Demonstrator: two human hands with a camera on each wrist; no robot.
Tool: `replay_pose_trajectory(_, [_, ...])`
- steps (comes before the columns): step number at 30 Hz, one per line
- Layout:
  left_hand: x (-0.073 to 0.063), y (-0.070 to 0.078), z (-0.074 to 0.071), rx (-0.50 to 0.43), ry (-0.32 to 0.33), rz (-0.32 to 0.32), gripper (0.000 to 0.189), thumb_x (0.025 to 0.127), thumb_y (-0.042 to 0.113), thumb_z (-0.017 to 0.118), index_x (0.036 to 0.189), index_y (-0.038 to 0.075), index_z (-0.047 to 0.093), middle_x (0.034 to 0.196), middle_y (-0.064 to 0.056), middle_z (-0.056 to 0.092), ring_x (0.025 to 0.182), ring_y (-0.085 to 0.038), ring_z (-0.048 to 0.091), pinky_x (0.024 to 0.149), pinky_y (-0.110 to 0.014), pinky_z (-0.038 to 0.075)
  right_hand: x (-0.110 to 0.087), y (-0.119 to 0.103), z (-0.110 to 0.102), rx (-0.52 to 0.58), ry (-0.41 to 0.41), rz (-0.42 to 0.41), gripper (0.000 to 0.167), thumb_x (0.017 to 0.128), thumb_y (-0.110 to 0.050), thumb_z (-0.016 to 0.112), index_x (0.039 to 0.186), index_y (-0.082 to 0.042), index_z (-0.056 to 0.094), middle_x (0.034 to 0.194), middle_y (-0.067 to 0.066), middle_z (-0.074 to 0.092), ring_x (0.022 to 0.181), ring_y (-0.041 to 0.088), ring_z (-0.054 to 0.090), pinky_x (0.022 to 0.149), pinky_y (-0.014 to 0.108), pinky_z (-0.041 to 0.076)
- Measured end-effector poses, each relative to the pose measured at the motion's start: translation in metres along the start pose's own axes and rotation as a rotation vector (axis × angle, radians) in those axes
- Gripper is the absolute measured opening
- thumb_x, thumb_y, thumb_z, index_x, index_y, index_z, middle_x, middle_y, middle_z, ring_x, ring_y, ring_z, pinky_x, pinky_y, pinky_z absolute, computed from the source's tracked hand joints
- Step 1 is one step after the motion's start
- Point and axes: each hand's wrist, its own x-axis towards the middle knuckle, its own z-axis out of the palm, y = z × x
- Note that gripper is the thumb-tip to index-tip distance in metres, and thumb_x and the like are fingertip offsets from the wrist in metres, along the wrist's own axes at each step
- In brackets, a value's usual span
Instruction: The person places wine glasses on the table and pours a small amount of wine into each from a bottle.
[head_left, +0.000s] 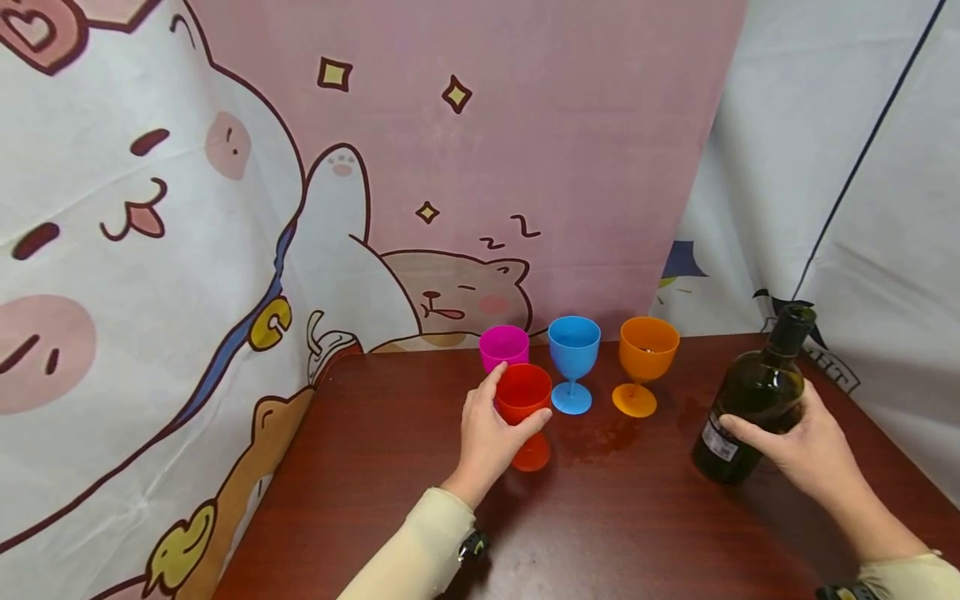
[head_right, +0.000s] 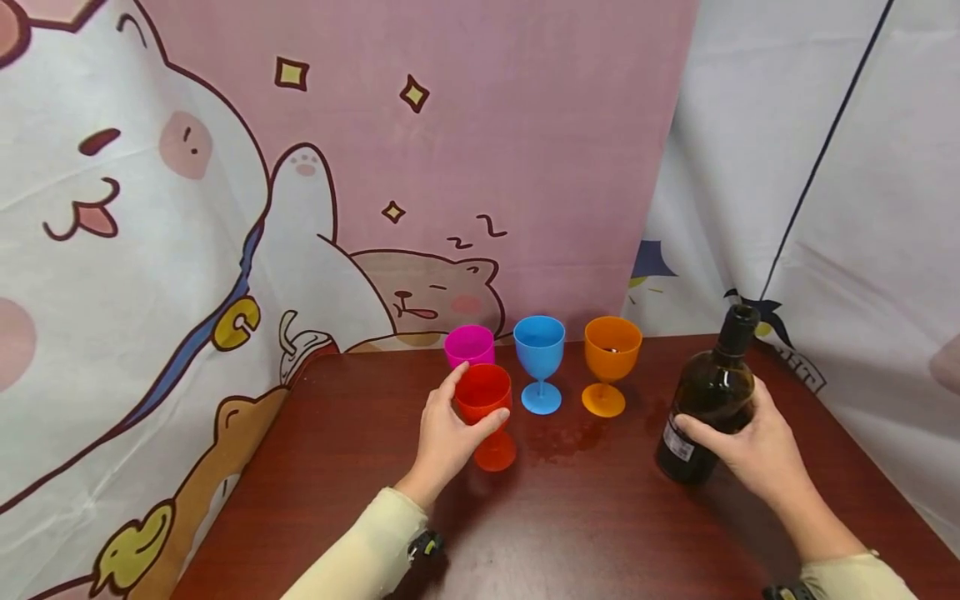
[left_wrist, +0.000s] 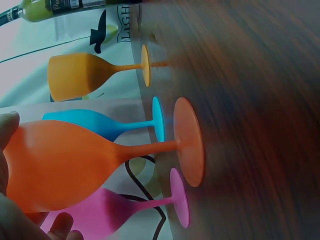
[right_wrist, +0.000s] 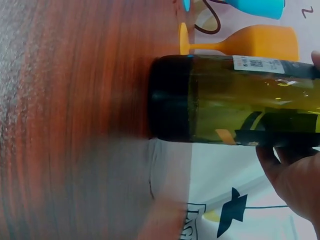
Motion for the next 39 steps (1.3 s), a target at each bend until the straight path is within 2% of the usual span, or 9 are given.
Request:
replay_pose_trajectory(11, [0.002,0.003,0.010,0.029,0.005,0.024,0.093,0.081,0.051,0.090,0.160,0.030,0.046,0.142,0.002,0.065,0.127,-0.021,0.055,0.089,-0.040,0.061,-0.005,-0.014,0.007,0.059,0.114,-0.043,0.101,0.081,-0.022,0.096,0.163,-0.035,0.038,0.120,-0.033,0.053,0.100,-0.020,0.050,0.083,0.005,0.033])
replay_pose_trajectory(14, [0.002,0.002,0.010,0.030,0.012,0.027,0.093,0.081,0.051,0.090,0.160,0.029,0.047,0.141,0.002,0.065,0.127,-0.021,0.055,0.088,-0.039,0.061,-0.008,-0.016,0.011,0.030,0.124,-0.022,0.102,0.081,-0.026,0.096,0.164,-0.034,0.037,0.136,-0.015,0.053,0.107,-0.019,0.043,0.090,0.006,0.030])
replay_pose_trajectory(20, [0.003,0.002,0.010,0.030,0.010,0.029,0.092,0.081,0.052,0.090,0.160,0.030,0.047,0.141,0.002,0.065,0.127,-0.020,0.055,0.088,-0.037,0.061,-0.007,-0.018,0.015,-0.005,0.108,0.034,0.107,0.085,-0.030,0.092,0.169,-0.025,0.026,0.154,0.025,0.048,0.130,0.033,0.050,0.118,0.040,0.036])
replay_pose_trajectory(22, [0.003,0.002,0.010,0.032,0.000,0.027,0.092,0.081,0.052,0.090,0.159,0.029,0.048,0.140,0.002,0.065,0.127,-0.020,0.054,0.088,-0.037,0.061,-0.006,-0.020,0.015,-0.011,0.104,0.033,0.107,0.084,-0.030,0.093,0.169,-0.025,0.027,0.155,0.026,0.048,0.133,0.041,0.046,0.119,0.037,0.036])
replay_pose_trajectory(24, [0.003,0.003,0.010,0.028,-0.012,0.028,0.092,0.080,0.052,0.090,0.159,0.029,0.049,0.139,0.001,0.065,0.127,-0.020,0.054,0.088,-0.036,0.061,-0.005,-0.023,0.013,-0.037,0.097,0.018,0.108,0.083,-0.032,0.094,0.169,-0.027,0.029,0.153,0.025,0.052,0.130,0.041,0.049,0.108,0.021,0.037])
replay_pose_trajectory(25, [0.003,0.004,0.010,0.025,-0.020,0.029,0.092,0.080,0.052,0.090,0.158,0.028,0.049,0.138,0.001,0.066,0.127,-0.019,0.054,0.088,-0.035,0.061,-0.004,-0.027,0.013,-0.054,0.091,0.005,0.108,0.081,-0.032,0.095,0.168,-0.027,0.031,0.152,0.024,0.053,0.129,0.042,0.051,0.104,0.023,0.040])
replay_pose_trajectory(31, [0.003,0.004,0.009,0.005,-0.055,0.044,0.092,0.080,0.051,0.091,0.159,0.030,0.048,0.138,0.003,0.066,0.125,-0.017,0.054,0.086,-0.031,0.060,0.009,-0.062,0.008,-0.186,0.051,-0.191,0.113,0.068,-0.032,0.103,0.163,-0.026,0.043,0.131,0.031,0.069,0.100,0.056,0.067,0.074,0.059,0.050])
replay_pose_trajectory(35, [0.002,0.003,0.009,-0.014,-0.080,0.074,0.093,0.080,0.051,0.091,0.159,0.029,0.048,0.138,0.002,0.066,0.124,-0.017,0.055,0.086,-0.029,0.060,0.019,-0.090,0.007,-0.347,0.036,-0.394,0.111,0.061,-0.030,0.102,0.158,-0.025,0.049,0.120,0.029,0.073,0.083,0.047,0.071,0.056,0.059,0.051])
replay_pose_trajectory(39, [0.001,0.006,0.007,-0.022,-0.104,0.086,0.093,0.080,0.051,0.091,0.160,0.029,0.048,0.138,0.002,0.065,0.124,-0.017,0.055,0.086,-0.028,0.061,0.031,-0.113,0.007,-0.498,0.038,-0.588,0.104,0.058,-0.032,0.101,0.152,-0.025,0.055,0.113,0.016,0.078,0.081,0.039,0.073,0.054,0.059,0.053])
